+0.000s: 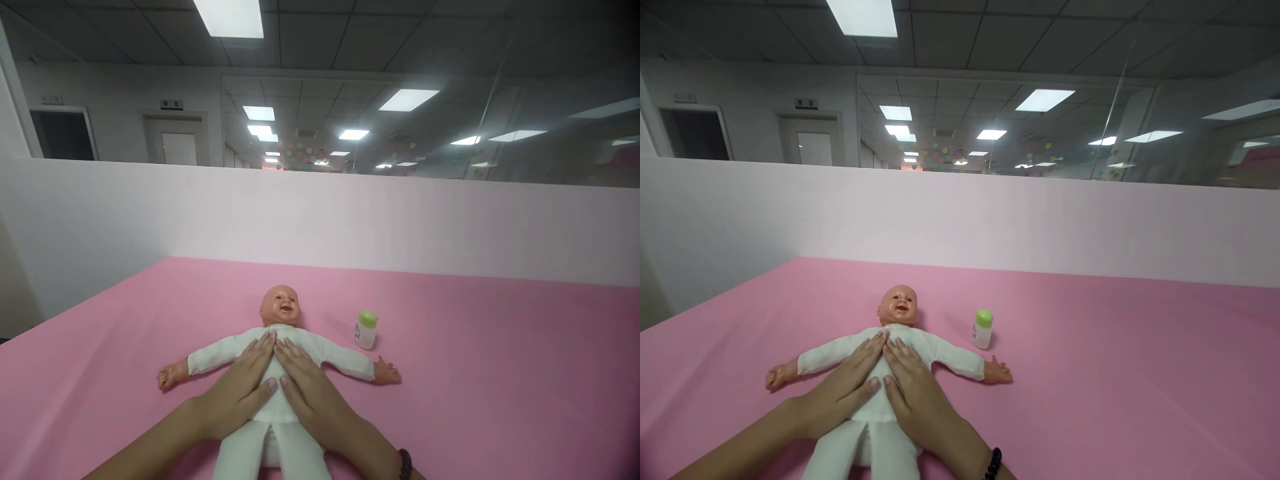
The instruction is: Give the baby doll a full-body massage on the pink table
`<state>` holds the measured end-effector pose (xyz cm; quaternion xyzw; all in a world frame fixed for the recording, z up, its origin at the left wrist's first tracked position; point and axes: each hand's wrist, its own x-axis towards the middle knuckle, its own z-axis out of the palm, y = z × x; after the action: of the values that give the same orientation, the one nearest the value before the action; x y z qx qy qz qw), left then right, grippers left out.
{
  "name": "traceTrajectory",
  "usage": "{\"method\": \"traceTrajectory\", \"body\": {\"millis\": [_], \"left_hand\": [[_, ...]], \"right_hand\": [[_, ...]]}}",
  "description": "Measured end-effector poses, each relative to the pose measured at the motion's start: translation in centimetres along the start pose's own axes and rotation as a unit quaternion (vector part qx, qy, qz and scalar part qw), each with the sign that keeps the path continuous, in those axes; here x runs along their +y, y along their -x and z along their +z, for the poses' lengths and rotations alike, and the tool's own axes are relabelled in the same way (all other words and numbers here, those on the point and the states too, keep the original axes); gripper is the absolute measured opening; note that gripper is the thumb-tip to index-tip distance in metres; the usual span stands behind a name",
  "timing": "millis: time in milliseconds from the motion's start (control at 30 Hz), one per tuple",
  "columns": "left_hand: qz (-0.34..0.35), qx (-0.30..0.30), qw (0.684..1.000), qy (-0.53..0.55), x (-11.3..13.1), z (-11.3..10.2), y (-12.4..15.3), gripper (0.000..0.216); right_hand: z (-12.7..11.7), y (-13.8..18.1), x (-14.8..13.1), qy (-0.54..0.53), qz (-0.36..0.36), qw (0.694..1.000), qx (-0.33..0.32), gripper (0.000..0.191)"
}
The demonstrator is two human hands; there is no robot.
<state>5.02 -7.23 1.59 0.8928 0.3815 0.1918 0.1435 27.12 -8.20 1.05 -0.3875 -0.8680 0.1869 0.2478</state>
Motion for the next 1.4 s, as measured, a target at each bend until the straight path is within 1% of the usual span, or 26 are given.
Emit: {"method": "traceTrajectory", "body": {"millis": [100, 200, 367, 433, 600, 733, 900, 967, 1033, 1100, 1133, 1233, 1300, 1333, 1400], "left_hand": [[-0.01, -0.002, 1.0, 0.0, 0.0, 0.1, 0.0, 0.066], [-0.025, -0.014, 1.0, 0.0, 0.0, 0.2, -0.1, 0.065], [-0.018, 0.017, 1.0, -0.014, 0.1, 0.3, -0.2, 0.061], [-0.031, 0.017, 0.999, -0.014, 0.2, 0.4, -0.2, 0.06], [-0.095, 0.006, 0.995, 0.006, 0.4, 0.6, -0.3, 0.065], [-0.109, 0.032, 0.993, 0.02, 0.0, 1.0, -0.2, 0.066], [-0.142, 0.033, 0.989, 0.016, -0.3, 1.3, -0.3, 0.073], [-0.143, 0.046, 0.989, 0.002, -0.3, 1.3, -0.3, 0.075], [-0.128, 0.072, 0.989, -0.022, -0.2, 1.2, -0.3, 0.073], [-0.103, 0.107, 0.988, -0.05, 0.2, 0.8, -0.3, 0.063], [-0.092, 0.121, 0.986, -0.063, 0.5, 0.6, -0.4, 0.055], [-0.065, 0.148, 0.983, -0.091, 1.5, 0.0, -0.5, 0.031], [-0.05, 0.164, 0.981, -0.096, 1.8, -0.1, -0.4, 0.025], [-0.04, 0.174, 0.98, -0.093, 1.8, 0.0, -0.4, 0.023], [-0.004, 0.197, 0.978, -0.072, 1.5, 0.2, -0.2, 0.019]], "right_hand": [[-0.3, 0.0, -0.2, -0.006, 0.007, 1.0, -0.023, 0.058], [-0.4, -0.1, -0.3, -0.01, 0.013, 0.999, -0.031, 0.059], [-0.3, -0.3, -0.3, -0.009, 0.046, 0.998, -0.033, 0.062], [-0.2, -0.3, -0.4, -0.009, 0.065, 0.997, -0.031, 0.064], [0.2, -0.3, -0.5, -0.013, 0.107, 0.994, -0.016, 0.069], [0.7, -0.2, -0.2, -0.025, 0.141, 0.99, 0.011, 0.07], [1.2, -0.1, 0.1, -0.038, 0.181, 0.983, 0.024, 0.075], [1.3, 0.0, 0.1, -0.03, 0.195, 0.98, 0.025, 0.077], [1.3, 0.1, 0.0, -0.017, 0.211, 0.977, 0.028, 0.081], [1.2, 0.1, -0.1, 0.003, 0.224, 0.974, 0.036, 0.081], [1.2, 0.0, -0.2, 0.016, 0.227, 0.973, 0.042, 0.078], [1.0, 0.0, -0.3, 0.069, 0.213, 0.972, 0.067, 0.065], [0.8, 0.0, -0.4, 0.108, 0.18, 0.972, 0.103, 0.059], [0.7, 0.1, -0.4, 0.123, 0.15, 0.973, 0.128, 0.056], [0.6, 0.3, -0.4, 0.141, 0.059, 0.972, 0.18, 0.053]]}}
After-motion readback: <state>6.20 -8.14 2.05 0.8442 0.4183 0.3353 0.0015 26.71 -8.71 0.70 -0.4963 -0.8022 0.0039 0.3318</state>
